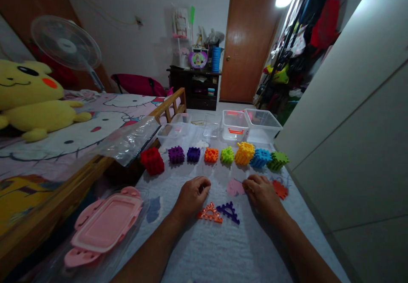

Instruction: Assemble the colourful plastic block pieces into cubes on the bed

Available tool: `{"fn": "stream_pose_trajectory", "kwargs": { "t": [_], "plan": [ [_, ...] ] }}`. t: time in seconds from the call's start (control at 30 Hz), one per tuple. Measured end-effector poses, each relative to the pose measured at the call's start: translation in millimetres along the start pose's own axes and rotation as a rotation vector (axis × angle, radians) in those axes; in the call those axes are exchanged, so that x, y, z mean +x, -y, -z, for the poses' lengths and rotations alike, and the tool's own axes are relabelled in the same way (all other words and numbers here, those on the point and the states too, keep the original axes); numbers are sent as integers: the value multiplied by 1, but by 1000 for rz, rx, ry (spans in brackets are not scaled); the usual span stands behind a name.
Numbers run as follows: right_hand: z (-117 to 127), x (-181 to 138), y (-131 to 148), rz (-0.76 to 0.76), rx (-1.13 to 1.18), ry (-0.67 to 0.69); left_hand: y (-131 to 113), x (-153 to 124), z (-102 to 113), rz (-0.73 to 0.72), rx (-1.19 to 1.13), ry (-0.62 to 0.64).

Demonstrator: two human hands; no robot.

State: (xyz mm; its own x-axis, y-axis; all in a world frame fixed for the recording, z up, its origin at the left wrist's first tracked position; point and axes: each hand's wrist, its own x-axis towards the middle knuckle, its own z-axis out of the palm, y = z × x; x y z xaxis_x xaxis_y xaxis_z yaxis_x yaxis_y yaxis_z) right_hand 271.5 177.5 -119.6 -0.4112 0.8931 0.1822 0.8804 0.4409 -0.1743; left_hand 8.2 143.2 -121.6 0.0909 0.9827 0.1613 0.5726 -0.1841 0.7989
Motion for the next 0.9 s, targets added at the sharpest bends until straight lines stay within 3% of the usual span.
{"fn": "stream_pose_trajectory", "kwargs": {
  "t": [0.43, 0.63, 0.8, 0.9],
  "plan": [
    [10, -8, -16, -254, -264, 57, 1, 2, 5, 20, -10, 7],
    [4, -7, -11, -36, 45, -53, -6, -1, 9, -17, 18, 88],
    [4, -8, 18, 85, 357, 22, -23, -11, 5, -254, 74, 329],
    [8, -10, 41, 197, 467, 84, -29, -16, -2, -288, 142, 441]
  ]
}}
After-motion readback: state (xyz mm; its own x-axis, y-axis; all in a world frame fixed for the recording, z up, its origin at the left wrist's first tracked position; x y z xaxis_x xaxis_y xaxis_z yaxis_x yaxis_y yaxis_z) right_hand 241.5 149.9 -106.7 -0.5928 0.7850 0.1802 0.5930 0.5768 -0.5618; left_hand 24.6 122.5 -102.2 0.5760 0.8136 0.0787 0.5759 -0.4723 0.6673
